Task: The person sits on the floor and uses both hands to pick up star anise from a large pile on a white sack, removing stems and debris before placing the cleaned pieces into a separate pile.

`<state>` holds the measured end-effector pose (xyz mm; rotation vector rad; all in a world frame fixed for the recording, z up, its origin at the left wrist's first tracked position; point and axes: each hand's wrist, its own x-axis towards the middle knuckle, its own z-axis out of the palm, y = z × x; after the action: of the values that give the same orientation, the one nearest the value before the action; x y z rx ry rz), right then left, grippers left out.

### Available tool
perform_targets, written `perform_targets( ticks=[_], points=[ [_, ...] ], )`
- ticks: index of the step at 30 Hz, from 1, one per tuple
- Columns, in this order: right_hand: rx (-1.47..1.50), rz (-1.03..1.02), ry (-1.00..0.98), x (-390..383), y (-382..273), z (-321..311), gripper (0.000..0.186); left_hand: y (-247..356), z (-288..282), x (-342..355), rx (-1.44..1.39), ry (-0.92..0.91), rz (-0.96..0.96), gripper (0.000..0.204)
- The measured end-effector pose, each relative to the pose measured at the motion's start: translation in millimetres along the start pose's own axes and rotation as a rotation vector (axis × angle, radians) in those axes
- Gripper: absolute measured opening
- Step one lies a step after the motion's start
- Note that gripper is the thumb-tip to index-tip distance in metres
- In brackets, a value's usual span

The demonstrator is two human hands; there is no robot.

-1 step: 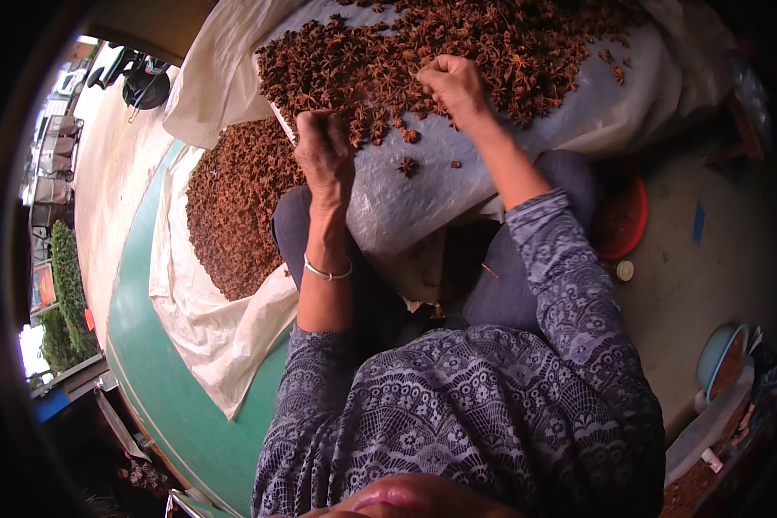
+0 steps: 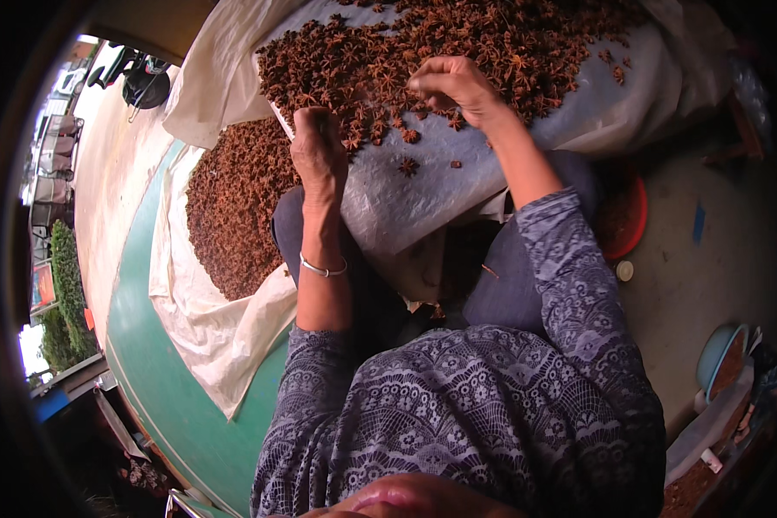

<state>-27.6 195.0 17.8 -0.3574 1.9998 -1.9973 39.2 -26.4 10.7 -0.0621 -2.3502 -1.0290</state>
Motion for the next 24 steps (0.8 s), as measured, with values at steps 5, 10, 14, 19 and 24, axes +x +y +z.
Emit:
perform_targets(
  ticks=[5,10,14,19,24],
  points=[
    [0.077,0.243,-0.827,-31.2,-37.3,-8.0,0.026,-7.9,2.4,8.7,0.507,-0.227,0.132,0.02],
    [-0.413,-0.079,-0.127,-11.3,16.5,41.1,0.033,-31.0,16.9,4.0,0.528,-0.276,0.117,0.008],
    [-0.545,-0.281,0.043,-6.3,29.4,54.6,0.039,-17.5,0.9,-0.6,0.54,-0.286,0.086,0.01],
    [-0.506,-0.321,0.093,-4.6,35.5,55.9,0.038,-20.8,20.0,-2.2,0.669,-0.355,0.148,0.017],
    [-0.706,-0.535,0.183,-8.8,34.1,61.5,0.032,-15.5,6.4,-3.6,0.232,-0.297,0.004,0.012]
  ],
)
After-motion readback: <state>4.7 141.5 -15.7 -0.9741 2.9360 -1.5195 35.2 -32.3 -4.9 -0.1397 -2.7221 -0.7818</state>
